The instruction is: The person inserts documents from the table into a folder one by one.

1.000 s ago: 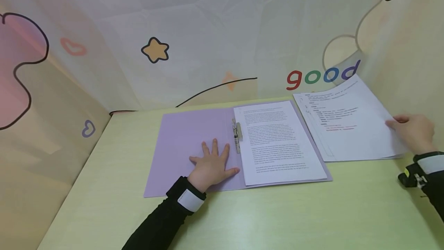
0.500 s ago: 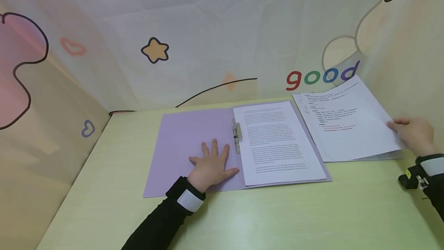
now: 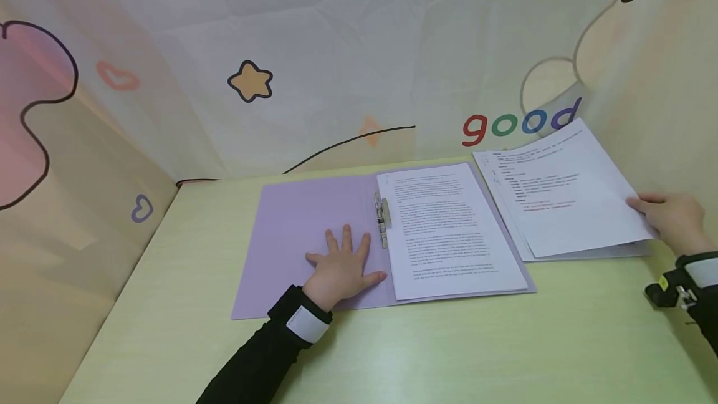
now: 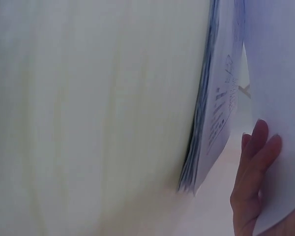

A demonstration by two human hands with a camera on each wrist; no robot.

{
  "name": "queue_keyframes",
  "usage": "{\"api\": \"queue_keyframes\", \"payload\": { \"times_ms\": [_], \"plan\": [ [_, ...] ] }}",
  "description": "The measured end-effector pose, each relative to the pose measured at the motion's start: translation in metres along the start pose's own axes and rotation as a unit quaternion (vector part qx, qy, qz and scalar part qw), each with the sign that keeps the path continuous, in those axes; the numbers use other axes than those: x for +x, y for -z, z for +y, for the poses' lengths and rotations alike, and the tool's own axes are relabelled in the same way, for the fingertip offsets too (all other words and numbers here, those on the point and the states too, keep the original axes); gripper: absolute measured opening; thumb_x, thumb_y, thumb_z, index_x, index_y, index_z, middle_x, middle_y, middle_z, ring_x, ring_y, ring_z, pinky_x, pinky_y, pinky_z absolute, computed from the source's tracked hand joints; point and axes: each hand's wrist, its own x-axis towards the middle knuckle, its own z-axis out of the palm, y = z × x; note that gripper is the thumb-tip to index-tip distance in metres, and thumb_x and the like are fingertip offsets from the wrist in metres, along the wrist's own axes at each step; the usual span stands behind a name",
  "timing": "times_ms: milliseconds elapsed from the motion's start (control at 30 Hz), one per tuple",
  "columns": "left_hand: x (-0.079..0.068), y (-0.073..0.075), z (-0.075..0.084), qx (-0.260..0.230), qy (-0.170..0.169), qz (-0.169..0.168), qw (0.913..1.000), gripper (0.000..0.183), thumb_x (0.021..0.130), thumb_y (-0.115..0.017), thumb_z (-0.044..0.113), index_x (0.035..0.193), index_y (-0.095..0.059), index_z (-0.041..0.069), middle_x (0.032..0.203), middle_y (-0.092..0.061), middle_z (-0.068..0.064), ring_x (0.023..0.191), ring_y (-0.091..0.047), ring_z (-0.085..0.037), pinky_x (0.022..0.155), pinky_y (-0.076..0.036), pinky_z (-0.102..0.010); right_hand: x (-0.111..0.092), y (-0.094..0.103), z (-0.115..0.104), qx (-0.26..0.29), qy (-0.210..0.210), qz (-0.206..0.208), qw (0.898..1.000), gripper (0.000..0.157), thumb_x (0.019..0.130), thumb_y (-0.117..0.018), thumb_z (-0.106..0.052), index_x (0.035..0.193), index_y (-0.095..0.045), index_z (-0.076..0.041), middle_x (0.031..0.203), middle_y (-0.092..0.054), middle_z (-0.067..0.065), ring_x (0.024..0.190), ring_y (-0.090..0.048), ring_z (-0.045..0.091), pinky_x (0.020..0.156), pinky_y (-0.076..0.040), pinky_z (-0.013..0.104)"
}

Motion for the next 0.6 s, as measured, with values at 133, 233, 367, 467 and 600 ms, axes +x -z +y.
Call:
{"api": "queue_keyframes", "payload": {
  "times_ms": [133, 233, 367, 467, 600],
  "plan": [
    [0.0001, 0.0003, 0.0, -0.002, -0.001, 0.0, 1.0, 0.085, 0.086, -0.04, 0.072, 0.151, -0.027, 0.018, 0.154, -0.017, -0.024, 0.134, -0.018, -0.056, 0.077, -0.032, -0.077, -0.0005, -0.0004, -0.0003, 0.008, -0.011, -0.009, 1.0, 0.068, 0.096, -0.049, -0.042, 0.13, -0.042, 0.017, 0.132, -0.036, 0.041, 0.107, -0.04, 0.046, 0.061, -0.04, 0.023],
    [-0.0002, 0.0005, 0.0001, -0.004, 0.0, 0.001, 1.0, 0.085, 0.086, -0.04, 0.072, 0.151, -0.028, 0.018, 0.153, -0.017, -0.024, 0.134, -0.018, -0.056, 0.076, -0.032, -0.078, 0.0009, -0.0007, 0.0005, 0.012, -0.008, -0.011, 1.0, 0.07, 0.096, -0.048, -0.044, 0.13, -0.041, 0.017, 0.132, -0.036, 0.041, 0.104, -0.041, 0.045, 0.053, -0.037, 0.017],
    [-0.0006, 0.0007, 0.0003, -0.003, 0.0, 0.001, 1.0, 0.085, 0.086, -0.04, 0.072, 0.151, -0.028, 0.018, 0.153, -0.018, -0.024, 0.134, -0.018, -0.056, 0.076, -0.031, -0.078, 0.0008, -0.0004, 0.0009, 0.013, 0.004, -0.014, 1.0, 0.071, 0.096, -0.047, -0.044, 0.13, -0.04, 0.018, 0.13, -0.036, 0.041, 0.102, -0.042, 0.044, 0.05, -0.04, 0.017],
    [-0.0004, 0.0005, 0.0005, -0.002, 0.0, 0.002, 1.0, 0.085, 0.086, -0.04, 0.072, 0.151, -0.028, 0.018, 0.153, -0.018, -0.024, 0.134, -0.018, -0.056, 0.076, -0.032, -0.078, -0.0011, -0.0002, -0.0002, 0.017, 0.013, -0.017, 1.0, 0.07, 0.097, -0.047, -0.042, 0.13, -0.039, 0.019, 0.129, -0.037, 0.042, 0.101, -0.044, 0.043, 0.05, -0.042, 0.019],
    [-0.0006, 0.0004, 0.0006, -0.001, 0.0, 0.002, 1.0, 0.085, 0.086, -0.04, 0.072, 0.151, -0.028, 0.018, 0.153, -0.018, -0.024, 0.134, -0.018, -0.056, 0.076, -0.032, -0.077, -0.0043, -0.0008, -0.0036, 0.024, 0.018, -0.018, 0.999, 0.069, 0.097, -0.047, -0.039, 0.129, -0.037, 0.021, 0.128, -0.037, 0.042, 0.1, -0.046, 0.042, 0.051, -0.043, 0.019]
  ]
}}
